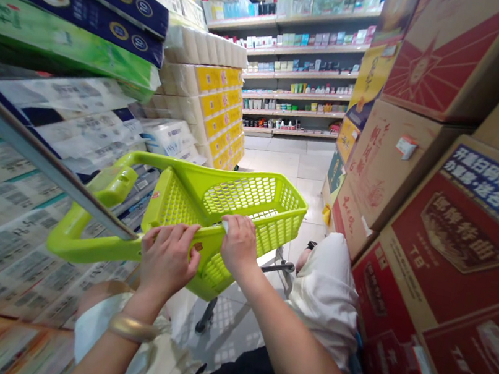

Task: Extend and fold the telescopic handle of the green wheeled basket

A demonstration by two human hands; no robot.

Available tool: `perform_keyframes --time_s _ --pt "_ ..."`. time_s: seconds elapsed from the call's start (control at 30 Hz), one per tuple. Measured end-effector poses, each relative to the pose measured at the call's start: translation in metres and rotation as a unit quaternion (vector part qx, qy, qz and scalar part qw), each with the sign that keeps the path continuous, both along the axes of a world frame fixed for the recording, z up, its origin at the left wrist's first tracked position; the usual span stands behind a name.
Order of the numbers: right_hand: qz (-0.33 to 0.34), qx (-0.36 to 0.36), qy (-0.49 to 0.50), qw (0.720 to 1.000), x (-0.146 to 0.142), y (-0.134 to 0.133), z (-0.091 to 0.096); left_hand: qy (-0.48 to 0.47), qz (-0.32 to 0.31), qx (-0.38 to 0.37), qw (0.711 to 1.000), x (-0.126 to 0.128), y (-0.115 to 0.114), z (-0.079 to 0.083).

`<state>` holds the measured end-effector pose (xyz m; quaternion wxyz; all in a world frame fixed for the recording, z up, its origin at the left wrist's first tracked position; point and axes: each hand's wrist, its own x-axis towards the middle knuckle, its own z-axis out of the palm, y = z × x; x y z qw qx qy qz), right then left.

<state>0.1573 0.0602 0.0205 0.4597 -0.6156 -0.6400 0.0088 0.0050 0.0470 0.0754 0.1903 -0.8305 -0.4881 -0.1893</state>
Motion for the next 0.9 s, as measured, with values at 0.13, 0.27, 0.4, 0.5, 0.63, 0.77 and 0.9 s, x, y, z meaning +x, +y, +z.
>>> perform_keyframes --time_s 0.13,0.27,0.4,0.5,0.63,0.77,0.9 --pt "-0.041 -0.019 0.008 0.999 0.005 0.0 0.0 -0.006 0.002 0.002 1.0 0.001 0.0 -0.001" --pt "0.009 0.001 -0.005 1.0 -0.02 -0.001 0.007 -0.001 -0.001 0.01 1.0 0.0 0.001 -0.002" --pt "0.04 0.013 -0.011 0.999 -0.025 0.0 0.008 0.005 -0.007 0.014 1.0 -0.003 0.001 -0.001" --pt "0.007 -0.001 -0.007 1.0 -0.004 0.002 0.002 -0.002 -0.008 0.009 1.0 -0.005 0.002 0.0" --pt "-0.056 -0.019 0.009 0.998 0.014 0.005 -0.004 -0.011 -0.001 0.006 1.0 -0.005 0.004 0.0" --pt "-0.023 -0.003 0.004 1.0 -0.01 0.005 0.003 -0.014 0.003 0.009 1.0 -0.003 0.005 0.0" --pt "0.041 -0.006 -0.007 0.999 -0.034 0.002 0.012 -0.015 -0.008 0.011 1.0 -0.004 0.004 0.002"
